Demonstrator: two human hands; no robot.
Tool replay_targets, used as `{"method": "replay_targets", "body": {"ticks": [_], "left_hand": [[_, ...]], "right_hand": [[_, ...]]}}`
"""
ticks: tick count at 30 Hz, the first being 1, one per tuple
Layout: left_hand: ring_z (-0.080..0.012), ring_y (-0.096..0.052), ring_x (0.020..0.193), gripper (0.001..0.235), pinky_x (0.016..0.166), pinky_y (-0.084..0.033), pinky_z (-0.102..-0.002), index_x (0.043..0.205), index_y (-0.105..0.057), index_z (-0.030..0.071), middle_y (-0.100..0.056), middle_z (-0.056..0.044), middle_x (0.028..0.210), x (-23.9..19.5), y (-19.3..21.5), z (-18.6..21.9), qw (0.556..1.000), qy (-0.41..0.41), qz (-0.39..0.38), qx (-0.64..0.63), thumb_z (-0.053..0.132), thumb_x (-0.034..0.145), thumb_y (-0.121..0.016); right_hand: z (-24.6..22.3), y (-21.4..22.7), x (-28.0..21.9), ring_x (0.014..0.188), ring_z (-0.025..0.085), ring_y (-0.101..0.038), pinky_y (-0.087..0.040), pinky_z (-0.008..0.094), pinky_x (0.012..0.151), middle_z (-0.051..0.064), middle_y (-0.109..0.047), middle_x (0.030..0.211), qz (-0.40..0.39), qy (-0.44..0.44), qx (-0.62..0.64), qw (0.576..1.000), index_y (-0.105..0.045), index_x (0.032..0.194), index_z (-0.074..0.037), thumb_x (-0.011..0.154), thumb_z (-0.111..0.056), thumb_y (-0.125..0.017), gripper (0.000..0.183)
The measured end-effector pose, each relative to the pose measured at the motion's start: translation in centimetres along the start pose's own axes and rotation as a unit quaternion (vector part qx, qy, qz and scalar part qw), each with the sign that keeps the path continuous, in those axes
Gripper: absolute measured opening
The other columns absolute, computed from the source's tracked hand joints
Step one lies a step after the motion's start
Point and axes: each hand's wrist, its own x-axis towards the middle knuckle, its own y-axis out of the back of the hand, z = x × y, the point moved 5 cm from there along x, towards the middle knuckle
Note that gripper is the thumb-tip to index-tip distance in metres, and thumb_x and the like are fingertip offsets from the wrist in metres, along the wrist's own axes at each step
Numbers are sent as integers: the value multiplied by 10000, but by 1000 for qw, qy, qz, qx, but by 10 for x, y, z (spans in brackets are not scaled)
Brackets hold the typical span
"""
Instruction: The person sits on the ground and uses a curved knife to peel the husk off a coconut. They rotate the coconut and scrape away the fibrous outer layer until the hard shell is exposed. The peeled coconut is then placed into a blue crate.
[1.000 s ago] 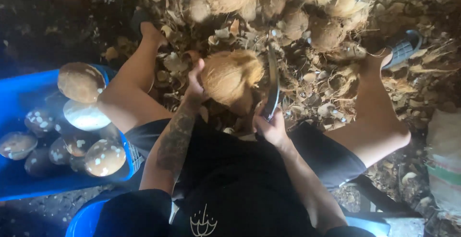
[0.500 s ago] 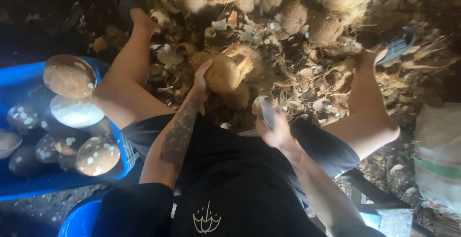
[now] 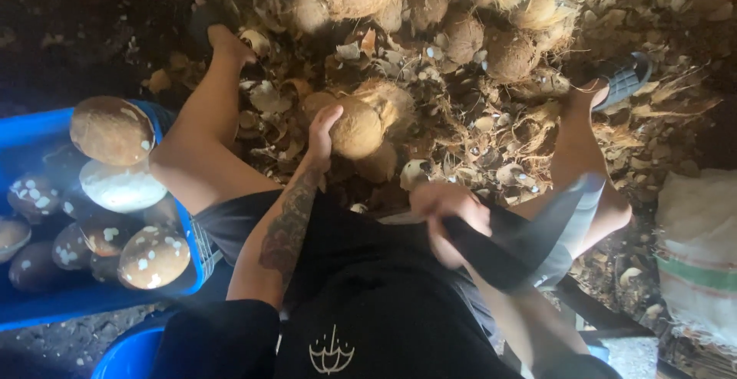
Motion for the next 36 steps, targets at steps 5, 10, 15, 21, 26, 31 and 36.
{"method": "replay_targets", "body": {"ticks": [5, 10, 15, 21, 26, 31, 36], "left_hand": [[-281, -645, 1287, 794, 1169, -436, -475, 1489, -586, 60, -665, -160, 1427, -42, -12, 24, 977, 135, -16, -162, 507, 886, -844], [-295, -636, 1308, 820, 1176, -437, -514, 1512, -580, 85, -637, -173, 1460, -41, -16, 34, 982, 142, -42, -120, 571, 897, -821], [-165, -557, 1164, 287, 1169, -382, -400, 1128, -732, 116, -604, -83, 1159, -56, -32, 62, 999, 8, -34, -29, 359, 977, -696], [-334, -619, 1344, 777, 1194, -410, -557, 1443, -648, 125, -619, -169, 1496, -70, -35, 60, 960, 183, 19, -212, 596, 834, -756], [-147, -701, 1131, 446, 1135, -444, -300, 1264, -739, 53, -753, -147, 1176, -46, 1, 30, 987, 88, -51, -128, 376, 957, -716], [-306, -762, 1051, 526, 1079, -534, -458, 1144, -786, -4, -782, -200, 1161, -46, -12, 20, 957, 176, -50, -225, 439, 860, -781], [-305, -761, 1046, 520, 1063, -541, -462, 1157, -781, -4, -783, -188, 1159, -63, -13, 27, 947, 232, -57, -217, 437, 882, -759]], "right_hand": [[41, -6, -7, 1048, 551, -704, -505, 654, 918, 357, -718, 1020, -85, -367, -264, 888, -666, 1245, 66, 864, -219, -586, 483], [12, -7, -11, 349, 304, -637, -505, 415, 352, 180, -601, 474, -18, -467, -51, 883, -650, 842, 16, 817, -71, -566, 124], [-106, 2, 14, 537, 232, -655, -560, 313, 517, 147, -668, 797, 5, 210, -92, 973, -642, 1186, -12, 813, 67, -662, 382], [42, 9, 13, 1380, 543, -528, -398, 623, 1168, 399, -551, 1458, -224, -339, -316, 857, -469, 1477, 147, 912, -282, -516, 711], [92, 17, -1, 344, 301, -638, -488, 367, 313, 209, -599, 457, 16, -330, -15, 944, -650, 692, 17, 883, -79, -565, 230], [139, 50, 7, 952, 448, -749, -522, 532, 795, 281, -744, 955, 129, -373, -150, 906, -688, 1181, -51, 931, -192, -589, 304], [205, 64, 15, 1270, 495, -626, -484, 616, 1074, 300, -671, 1306, 83, -430, -236, 868, -520, 1418, -36, 904, -359, -697, 632]]}}
